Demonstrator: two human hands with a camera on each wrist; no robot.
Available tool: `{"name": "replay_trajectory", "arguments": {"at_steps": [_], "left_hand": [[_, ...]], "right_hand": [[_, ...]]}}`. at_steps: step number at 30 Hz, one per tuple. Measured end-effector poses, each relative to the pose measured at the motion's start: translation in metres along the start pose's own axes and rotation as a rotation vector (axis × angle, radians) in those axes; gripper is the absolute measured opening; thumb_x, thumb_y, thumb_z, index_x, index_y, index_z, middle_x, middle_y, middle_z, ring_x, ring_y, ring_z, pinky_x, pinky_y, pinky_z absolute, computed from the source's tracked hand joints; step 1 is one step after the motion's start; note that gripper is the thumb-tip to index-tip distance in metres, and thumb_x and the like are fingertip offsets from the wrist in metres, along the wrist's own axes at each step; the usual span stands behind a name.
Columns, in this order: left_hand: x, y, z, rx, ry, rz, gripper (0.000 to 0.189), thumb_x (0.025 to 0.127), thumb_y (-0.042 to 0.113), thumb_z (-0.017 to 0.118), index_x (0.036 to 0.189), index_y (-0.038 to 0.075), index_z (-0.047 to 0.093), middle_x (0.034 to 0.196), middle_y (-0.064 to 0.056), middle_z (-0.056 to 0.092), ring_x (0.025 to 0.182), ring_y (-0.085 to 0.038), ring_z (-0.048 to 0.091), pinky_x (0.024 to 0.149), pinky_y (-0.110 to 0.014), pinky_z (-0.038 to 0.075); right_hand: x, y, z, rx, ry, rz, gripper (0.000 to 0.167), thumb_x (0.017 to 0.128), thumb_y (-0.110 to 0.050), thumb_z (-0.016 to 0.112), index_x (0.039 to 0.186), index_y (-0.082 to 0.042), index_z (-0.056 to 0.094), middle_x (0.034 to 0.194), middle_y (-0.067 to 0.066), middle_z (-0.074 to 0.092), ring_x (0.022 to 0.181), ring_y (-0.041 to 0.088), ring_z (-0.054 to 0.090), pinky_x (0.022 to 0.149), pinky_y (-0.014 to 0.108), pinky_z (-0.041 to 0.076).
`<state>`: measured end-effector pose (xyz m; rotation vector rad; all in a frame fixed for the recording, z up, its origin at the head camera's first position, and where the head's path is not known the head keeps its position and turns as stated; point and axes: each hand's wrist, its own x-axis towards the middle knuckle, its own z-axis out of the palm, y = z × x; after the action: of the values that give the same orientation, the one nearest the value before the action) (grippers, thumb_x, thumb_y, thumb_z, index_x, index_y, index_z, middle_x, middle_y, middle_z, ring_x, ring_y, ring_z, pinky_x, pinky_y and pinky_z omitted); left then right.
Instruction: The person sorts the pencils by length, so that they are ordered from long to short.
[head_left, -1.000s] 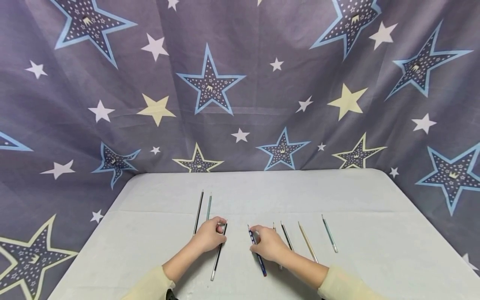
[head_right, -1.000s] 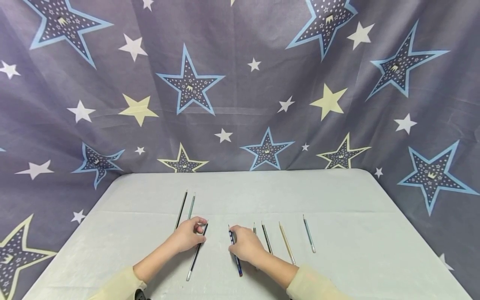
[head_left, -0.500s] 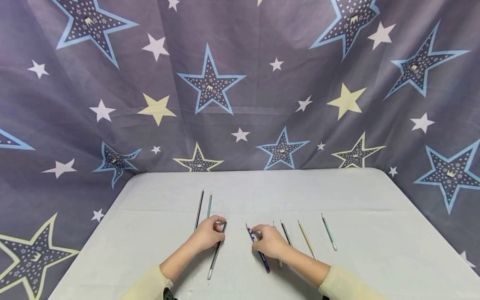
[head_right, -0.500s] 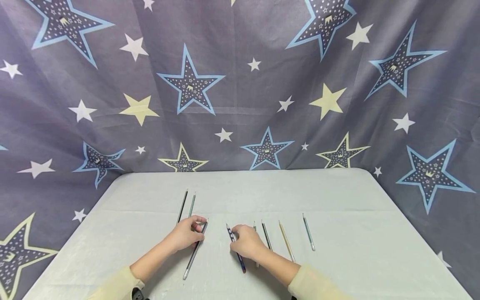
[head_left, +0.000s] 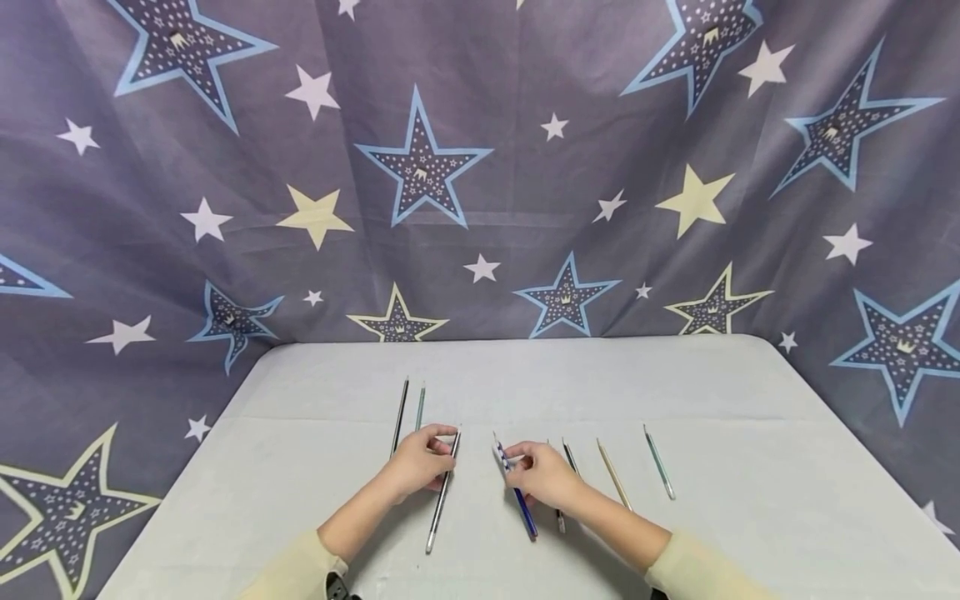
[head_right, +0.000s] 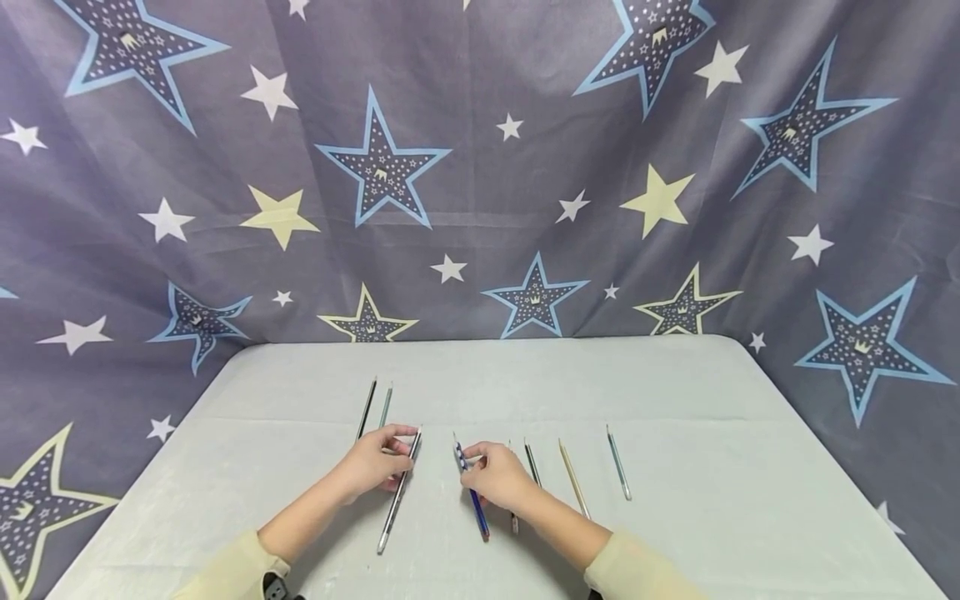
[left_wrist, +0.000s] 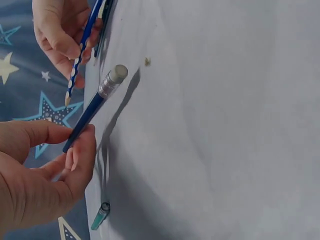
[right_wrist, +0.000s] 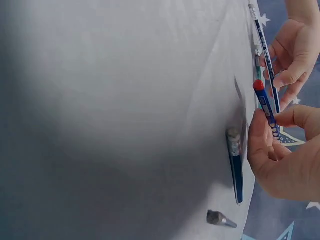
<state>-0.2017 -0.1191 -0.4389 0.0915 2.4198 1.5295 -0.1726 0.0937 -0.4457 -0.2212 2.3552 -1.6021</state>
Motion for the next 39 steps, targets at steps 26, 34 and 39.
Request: {"name": "replay_trajectory", "arguments": {"at_steps": [26, 34, 39], "left_hand": [[0.007, 0.006, 0.013, -0.304, 0.030, 0.010, 0.053, 0.081, -0.001, 0.063, 0.132, 0.004, 0.049, 0.102, -0.011, 0.054, 0.062, -0.014, 0.058, 0.059, -0.031, 0.060], [0.011, 0.003, 0.014, -0.293, 0.045, 0.005, 0.054, 0.080, -0.001, 0.064, 0.131, 0.006, 0.050, 0.101, -0.010, 0.054, 0.061, -0.014, 0.057, 0.057, -0.029, 0.059], [0.013, 0.002, 0.013, -0.294, 0.065, 0.010, 0.053, 0.080, 0.000, 0.065, 0.131, 0.007, 0.051, 0.101, -0.010, 0.054, 0.061, -0.013, 0.057, 0.055, -0.028, 0.059]], "right_hand": [[0.002, 0.006, -0.030, 0.327, 0.044, 0.068, 0.051, 0.083, -0.003, 0.060, 0.129, 0.008, 0.044, 0.086, 0.003, 0.060, 0.067, 0.011, 0.059, 0.062, 0.028, 0.059], [0.002, 0.011, -0.031, 0.328, 0.063, 0.088, 0.052, 0.084, -0.006, 0.064, 0.130, 0.006, 0.045, 0.083, 0.001, 0.060, 0.066, 0.010, 0.057, 0.060, 0.025, 0.056], [0.002, 0.013, -0.031, 0.344, 0.067, 0.097, 0.052, 0.082, -0.007, 0.065, 0.129, 0.006, 0.046, 0.081, -0.001, 0.058, 0.065, 0.010, 0.056, 0.059, 0.022, 0.055]]}}
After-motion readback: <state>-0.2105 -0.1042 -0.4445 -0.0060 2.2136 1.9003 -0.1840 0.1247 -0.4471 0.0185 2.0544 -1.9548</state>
